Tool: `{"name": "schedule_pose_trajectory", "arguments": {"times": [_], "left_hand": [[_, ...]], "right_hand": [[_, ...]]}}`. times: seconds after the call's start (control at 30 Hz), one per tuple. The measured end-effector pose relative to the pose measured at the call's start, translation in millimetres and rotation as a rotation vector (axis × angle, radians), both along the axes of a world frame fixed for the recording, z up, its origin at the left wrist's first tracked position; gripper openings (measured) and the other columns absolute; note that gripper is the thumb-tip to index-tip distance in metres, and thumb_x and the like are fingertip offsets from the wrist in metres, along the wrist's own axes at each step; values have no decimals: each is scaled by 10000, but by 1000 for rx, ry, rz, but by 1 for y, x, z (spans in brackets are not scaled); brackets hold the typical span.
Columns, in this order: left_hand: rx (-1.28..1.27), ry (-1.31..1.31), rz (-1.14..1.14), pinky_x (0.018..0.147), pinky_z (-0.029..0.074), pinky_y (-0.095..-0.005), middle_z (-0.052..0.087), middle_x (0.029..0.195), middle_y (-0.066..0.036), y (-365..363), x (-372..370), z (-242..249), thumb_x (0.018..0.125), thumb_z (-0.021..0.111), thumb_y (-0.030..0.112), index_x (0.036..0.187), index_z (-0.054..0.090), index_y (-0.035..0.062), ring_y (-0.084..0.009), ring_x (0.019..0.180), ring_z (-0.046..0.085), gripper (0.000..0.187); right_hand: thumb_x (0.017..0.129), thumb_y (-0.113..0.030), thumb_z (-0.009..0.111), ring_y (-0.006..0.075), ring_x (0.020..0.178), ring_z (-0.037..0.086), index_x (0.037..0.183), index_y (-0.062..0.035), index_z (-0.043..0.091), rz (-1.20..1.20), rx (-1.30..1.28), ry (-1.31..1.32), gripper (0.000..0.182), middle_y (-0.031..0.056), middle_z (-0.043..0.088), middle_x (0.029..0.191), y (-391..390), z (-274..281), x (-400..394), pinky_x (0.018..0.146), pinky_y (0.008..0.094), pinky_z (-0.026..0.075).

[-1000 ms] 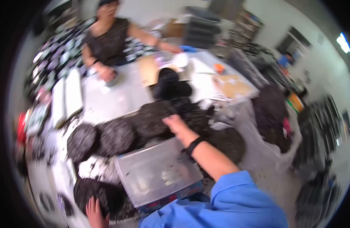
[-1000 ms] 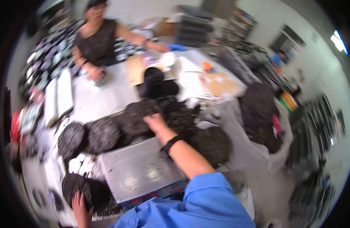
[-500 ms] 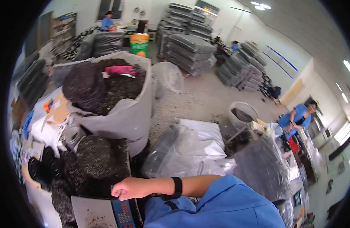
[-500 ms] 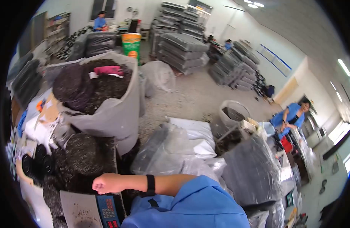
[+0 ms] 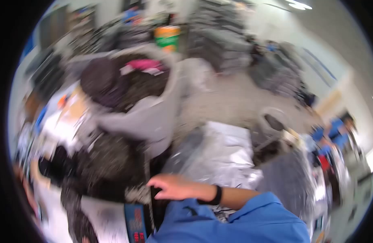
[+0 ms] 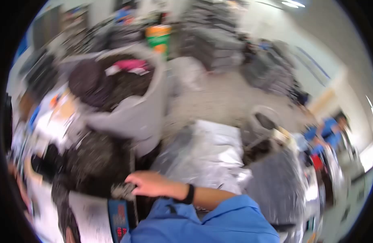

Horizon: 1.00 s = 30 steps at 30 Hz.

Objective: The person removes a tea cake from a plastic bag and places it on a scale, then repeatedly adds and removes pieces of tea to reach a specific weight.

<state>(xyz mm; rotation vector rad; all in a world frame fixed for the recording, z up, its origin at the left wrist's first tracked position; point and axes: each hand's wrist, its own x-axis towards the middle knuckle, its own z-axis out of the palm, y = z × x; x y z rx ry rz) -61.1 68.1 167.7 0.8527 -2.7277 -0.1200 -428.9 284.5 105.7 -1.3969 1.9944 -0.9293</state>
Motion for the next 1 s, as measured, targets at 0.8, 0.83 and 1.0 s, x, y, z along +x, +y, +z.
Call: {"name": "schedule_pose_trajectory", "arguments": {"times": [0.8, 0.83, 1.0], "left_hand": [[208, 119, 631, 1030, 414, -419, 618, 1254, -169, 96, 44, -19, 627, 525, -120, 1251, 602, 18, -349, 1196, 565, 643], [197, 114, 623, 1028, 416, -419, 619, 1254, -167, 94, 44, -18, 635, 533, -115, 1248, 603, 18, -347, 1197, 565, 632], [168, 108, 579, 1015, 428, -417, 630, 1239, -154, 83, 40, -19, 656, 556, -106, 1228, 609, 23, -338, 1189, 574, 589]], "right_hand": [[778, -493, 721, 398, 1343, 383, 1397, -104, 464, 355, 168, 770, 775, 200, 427, 1448, -226, -118, -71, 1080, 435, 378], [779, -478, 725, 391, 1343, 386, 1390, -100, 472, 365, 162, 748, 762, 196, 436, 1443, -227, -113, -70, 1076, 432, 384], [805, -262, 719, 311, 1156, 550, 1225, -89, 614, 267, -29, 569, 465, 122, 616, 1220, -239, -98, -90, 946, 411, 477]]}}
